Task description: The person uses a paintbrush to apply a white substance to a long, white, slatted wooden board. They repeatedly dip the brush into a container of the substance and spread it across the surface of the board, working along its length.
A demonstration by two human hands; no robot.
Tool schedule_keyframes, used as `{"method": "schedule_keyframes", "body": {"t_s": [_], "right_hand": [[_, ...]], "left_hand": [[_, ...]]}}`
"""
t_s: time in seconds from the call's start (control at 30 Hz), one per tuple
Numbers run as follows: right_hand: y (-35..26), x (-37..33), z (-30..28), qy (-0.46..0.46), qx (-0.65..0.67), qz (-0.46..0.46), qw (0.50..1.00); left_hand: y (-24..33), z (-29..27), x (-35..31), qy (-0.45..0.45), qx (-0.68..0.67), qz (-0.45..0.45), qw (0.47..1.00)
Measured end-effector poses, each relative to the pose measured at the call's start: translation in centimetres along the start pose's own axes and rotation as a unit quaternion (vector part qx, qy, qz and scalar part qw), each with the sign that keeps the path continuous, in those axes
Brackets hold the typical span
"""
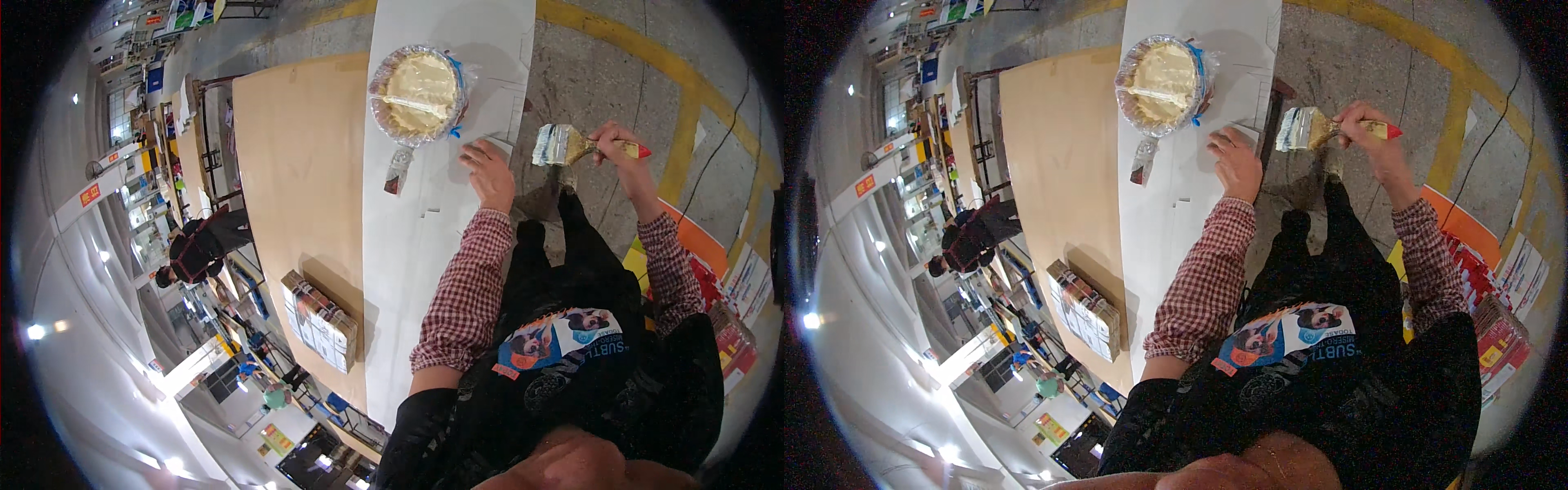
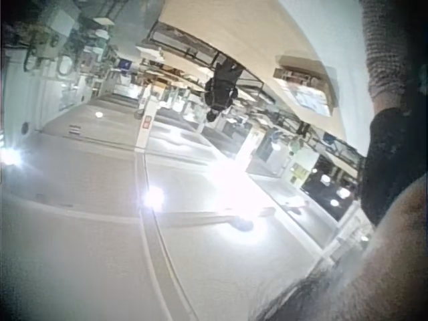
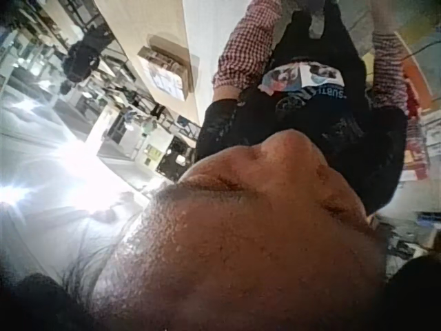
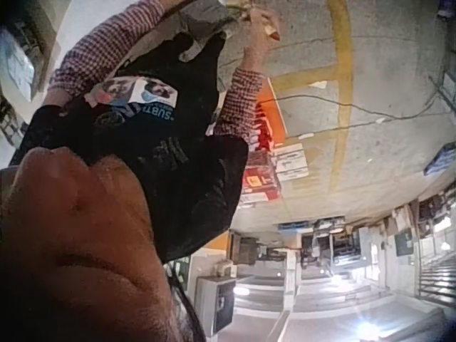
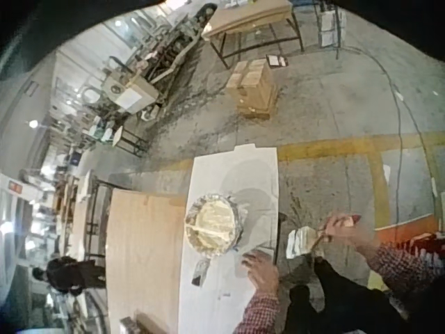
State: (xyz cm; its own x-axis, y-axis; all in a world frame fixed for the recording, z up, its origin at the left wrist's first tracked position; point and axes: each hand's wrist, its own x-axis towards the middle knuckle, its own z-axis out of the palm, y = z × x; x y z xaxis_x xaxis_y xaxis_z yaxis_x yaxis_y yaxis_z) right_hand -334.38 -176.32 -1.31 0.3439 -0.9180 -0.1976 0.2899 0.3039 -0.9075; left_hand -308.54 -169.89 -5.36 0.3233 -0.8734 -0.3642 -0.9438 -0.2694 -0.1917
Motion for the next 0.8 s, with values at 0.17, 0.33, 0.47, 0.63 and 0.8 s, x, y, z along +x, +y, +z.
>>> {"method": "schedule_keyframes", "body": {"t_s": [0.17, 0.33, 0.47, 0.63, 0.8], "right_hand": [[0.3, 1.5, 1.0, -0.004, -0.045, -0.011, 0.999], [0.4, 2.3, 2.1, -0.03, -0.072, -0.051, 0.996], [0.9, 2.6, 3.2, -0.037, -0.084, -0.039, 0.995], [1.3, 2.9, 4.5, -0.035, -0.095, -0.041, 0.994], [1.9, 3.2, 5.4, -0.005, -0.104, -0.028, 0.994]], "left_hand": [[-0.4, -1.0, -0.6, 0.042, -0.091, 0.006, 0.995], [-2.6, -1.0, -0.8, 0.059, -0.147, 0.071, 0.985], [-4.7, -1.3, -0.2, 0.076, -0.221, 0.12, 0.965], [-5.6, -1.8, 0.2, 0.052, -0.255, 0.134, 0.956], [-5.7, -2.1, 0.1, 0.051, -0.251, 0.141, 0.956]]}}
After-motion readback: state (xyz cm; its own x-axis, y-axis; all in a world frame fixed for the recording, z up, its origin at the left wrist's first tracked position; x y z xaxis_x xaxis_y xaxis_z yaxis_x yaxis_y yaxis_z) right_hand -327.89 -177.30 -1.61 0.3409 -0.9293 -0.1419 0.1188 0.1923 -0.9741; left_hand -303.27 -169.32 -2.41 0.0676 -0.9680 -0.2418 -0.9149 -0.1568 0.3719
